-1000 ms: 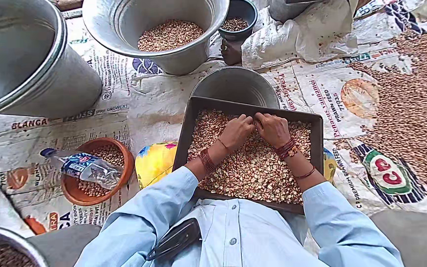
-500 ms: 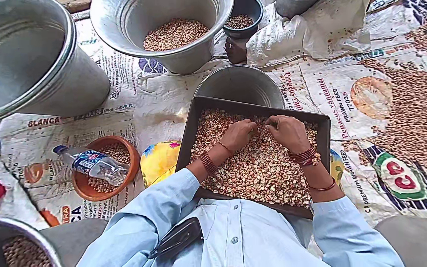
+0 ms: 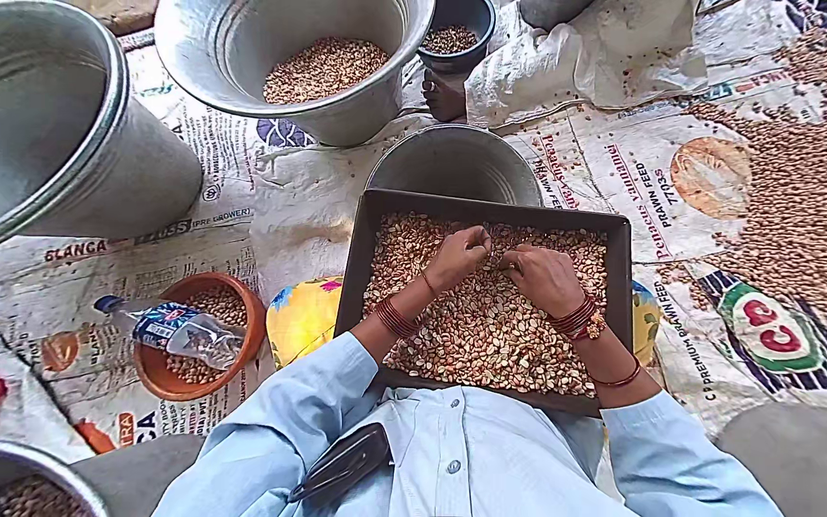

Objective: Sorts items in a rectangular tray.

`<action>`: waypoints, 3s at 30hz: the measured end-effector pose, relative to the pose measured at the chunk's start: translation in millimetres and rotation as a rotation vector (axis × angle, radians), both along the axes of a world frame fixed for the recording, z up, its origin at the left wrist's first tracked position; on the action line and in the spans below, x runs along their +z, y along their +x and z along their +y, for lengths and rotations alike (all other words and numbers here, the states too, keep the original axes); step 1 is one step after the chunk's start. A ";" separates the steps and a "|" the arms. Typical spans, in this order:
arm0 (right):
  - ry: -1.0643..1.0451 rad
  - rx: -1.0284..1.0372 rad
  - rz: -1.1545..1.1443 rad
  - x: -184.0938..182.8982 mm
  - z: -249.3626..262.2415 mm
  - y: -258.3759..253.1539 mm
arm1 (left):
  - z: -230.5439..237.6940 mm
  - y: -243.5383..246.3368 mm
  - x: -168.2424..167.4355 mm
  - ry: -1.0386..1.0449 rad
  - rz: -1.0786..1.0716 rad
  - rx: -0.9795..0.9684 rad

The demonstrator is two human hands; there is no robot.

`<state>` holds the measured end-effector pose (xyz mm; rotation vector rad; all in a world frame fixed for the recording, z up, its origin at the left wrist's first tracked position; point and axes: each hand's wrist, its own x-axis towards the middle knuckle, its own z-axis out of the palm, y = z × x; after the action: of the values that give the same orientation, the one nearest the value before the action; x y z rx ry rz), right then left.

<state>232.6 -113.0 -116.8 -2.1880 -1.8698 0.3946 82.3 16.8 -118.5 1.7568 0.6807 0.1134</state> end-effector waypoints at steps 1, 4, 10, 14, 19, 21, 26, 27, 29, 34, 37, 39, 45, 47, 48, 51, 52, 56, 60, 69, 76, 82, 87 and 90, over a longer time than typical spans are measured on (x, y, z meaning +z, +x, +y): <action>-0.024 -0.012 0.020 1.5 0.9 0.8 | -5.8 -1.3 2.4 -0.141 -0.011 -0.040; -0.104 -0.037 0.052 3.8 4.3 2.1 | -16.6 -1.6 2.0 -0.284 0.128 -0.165; -0.231 -0.090 0.070 9.7 5.0 7.1 | 14.2 -15.3 -7.2 0.366 0.223 0.116; -0.207 -0.106 0.095 11.0 5.4 14.3 | -3.4 -14.4 -1.0 0.462 0.197 -0.099; -0.146 -0.157 0.151 18.2 -0.1 23.7 | -19.1 -4.0 -5.0 0.583 0.247 -0.259; -0.218 -0.142 0.183 26.1 -1.1 28.3 | -15.6 -1.0 0.4 0.574 0.281 -0.296; 0.147 -0.057 0.245 44.1 3.2 31.9 | 4.0 1.1 29.4 0.698 0.077 -0.110; 0.316 -0.088 0.286 49.9 3.9 29.5 | 6.4 1.3 37.6 0.766 -0.047 0.022; 0.497 -0.158 0.314 60.5 2.6 29.1 | 13.5 4.9 47.9 0.865 -0.189 0.207; 0.178 -0.310 0.171 58.1 -13.8 49.9 | -7.3 11.0 24.6 0.808 -0.176 -0.005; -0.095 -0.410 0.028 44.4 -22.2 53.6 | -29.0 19.4 -2.0 0.729 -0.144 -0.405; -0.217 -0.461 -0.049 38.4 -23.8 46.7 | -35.3 24.5 -6.5 0.710 -0.050 -0.597; -0.450 -0.213 -0.074 33.7 -14.3 -51.0 | 2.1 -2.7 -8.6 0.864 0.215 -0.444; -0.412 -0.052 0.009 34.1 -16.9 -86.0 | 16.5 -21.9 -7.7 0.900 0.317 -0.348; -0.374 0.021 0.075 34.1 -18.9 -96.7 | 21.8 -31.5 -5.1 0.900 0.362 -0.308; -0.136 0.129 0.300 30.2 -21.8 -91.7 | 27.1 -51.3 11.6 0.848 0.475 -0.186; -0.023 0.111 0.322 27.7 -22.2 -81.0 | 25.4 -54.7 18.1 0.833 0.499 -0.137; 0.174 -0.127 0.050 25.3 -17.3 -21.9 | 12.9 -50.7 25.9 0.816 0.309 -0.031; 0.052 -0.177 -0.022 23.0 -9.8 11.9 | -2.2 -18.6 14.4 0.773 0.063 -0.080; -0.049 -0.188 -0.030 8.3 -5.2 10.5 | -13.9 35.2 -18.3 0.949 0.039 -0.214; -0.012 -0.158 -0.026 -3.7 -8.3 11.2 | -2.9 18.7 -1.2 0.649 -0.093 0.053; -0.021 -0.159 0.006 -6.3 -7.7 10.7 | 12.6 1.2 7.4 0.588 -0.113 0.173; -0.046 -0.173 0.047 -4.4 -6.7 9.0 | -0.3 16.5 0.2 0.747 0.079 -0.006; -0.052 -0.199 0.083 -3.7 -7.9 9.1 | -2.8 21.3 -9.6 0.836 0.105 -0.028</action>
<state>241.7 -120.9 -120.5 -2.3266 -1.5984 0.4912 103.6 14.0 -128.1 2.5847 0.7383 0.3231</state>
